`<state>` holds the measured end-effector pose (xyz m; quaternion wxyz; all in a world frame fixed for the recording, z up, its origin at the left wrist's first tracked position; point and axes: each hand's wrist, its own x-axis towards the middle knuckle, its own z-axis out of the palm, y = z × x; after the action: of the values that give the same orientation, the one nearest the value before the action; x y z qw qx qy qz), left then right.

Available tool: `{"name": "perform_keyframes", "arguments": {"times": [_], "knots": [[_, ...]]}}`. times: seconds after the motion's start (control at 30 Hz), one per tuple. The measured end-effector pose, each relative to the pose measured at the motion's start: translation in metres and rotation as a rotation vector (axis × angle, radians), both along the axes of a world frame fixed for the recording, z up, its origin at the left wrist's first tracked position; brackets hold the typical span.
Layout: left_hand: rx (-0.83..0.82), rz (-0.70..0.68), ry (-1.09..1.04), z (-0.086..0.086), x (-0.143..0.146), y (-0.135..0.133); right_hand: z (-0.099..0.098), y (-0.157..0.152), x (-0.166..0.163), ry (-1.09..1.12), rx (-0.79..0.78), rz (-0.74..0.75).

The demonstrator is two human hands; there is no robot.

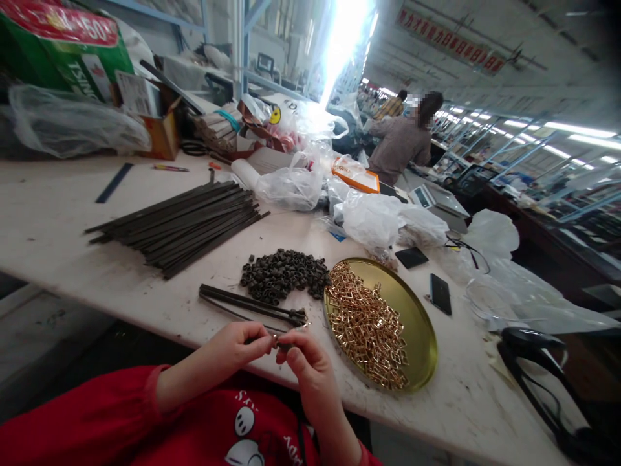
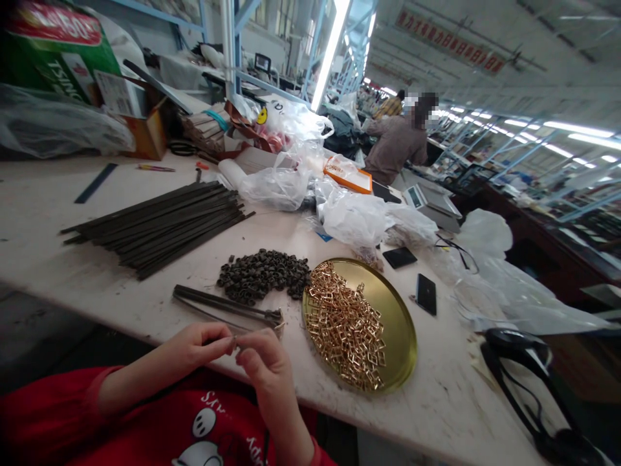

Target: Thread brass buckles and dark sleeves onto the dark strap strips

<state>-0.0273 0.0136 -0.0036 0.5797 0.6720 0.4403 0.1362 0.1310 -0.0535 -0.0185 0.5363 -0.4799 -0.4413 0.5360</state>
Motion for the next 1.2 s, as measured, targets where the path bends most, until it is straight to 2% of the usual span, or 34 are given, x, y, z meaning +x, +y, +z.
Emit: {"name": "perform_keyframes", "arguments": {"times": [0.1,0.17,0.5,0.63,0.77,0.87,0.97,1.03,1.1,1.2], "knots": [[0.009,0.006,-0.004,-0.002,0.001,-0.004,-0.003,0.002,-0.002,0.276,-0.113,0.055],[0.025,0.015,0.014,-0.002,0.002,-0.006,-0.005,0.002,-0.002,0.312,-0.144,0.050],[0.032,-0.011,0.023,-0.006,0.002,-0.004,-0.005,0.003,0.003,-0.144,0.048,0.070],[0.047,-0.017,0.032,-0.009,0.002,-0.001,-0.003,0.006,0.001,-0.292,0.081,0.010],[0.067,-0.020,0.066,-0.010,0.004,-0.001,-0.009,0.007,-0.002,-0.418,0.101,-0.058],[0.150,-0.046,0.137,-0.005,0.007,-0.002,-0.018,0.007,-0.004,-0.420,0.049,-0.154],[0.202,-0.122,0.163,-0.001,0.009,-0.003,-0.022,0.009,-0.006,-0.295,-0.081,-0.243],[0.210,-0.140,0.164,-0.001,0.011,-0.003,-0.022,0.010,-0.007,-0.261,-0.109,-0.286],[0.212,-0.122,0.158,-0.003,0.011,-0.003,-0.020,0.009,-0.008,-0.325,-0.040,-0.317],[0.212,-0.081,0.167,-0.006,0.011,-0.004,-0.019,0.004,-0.010,-0.478,0.159,-0.300]]}}
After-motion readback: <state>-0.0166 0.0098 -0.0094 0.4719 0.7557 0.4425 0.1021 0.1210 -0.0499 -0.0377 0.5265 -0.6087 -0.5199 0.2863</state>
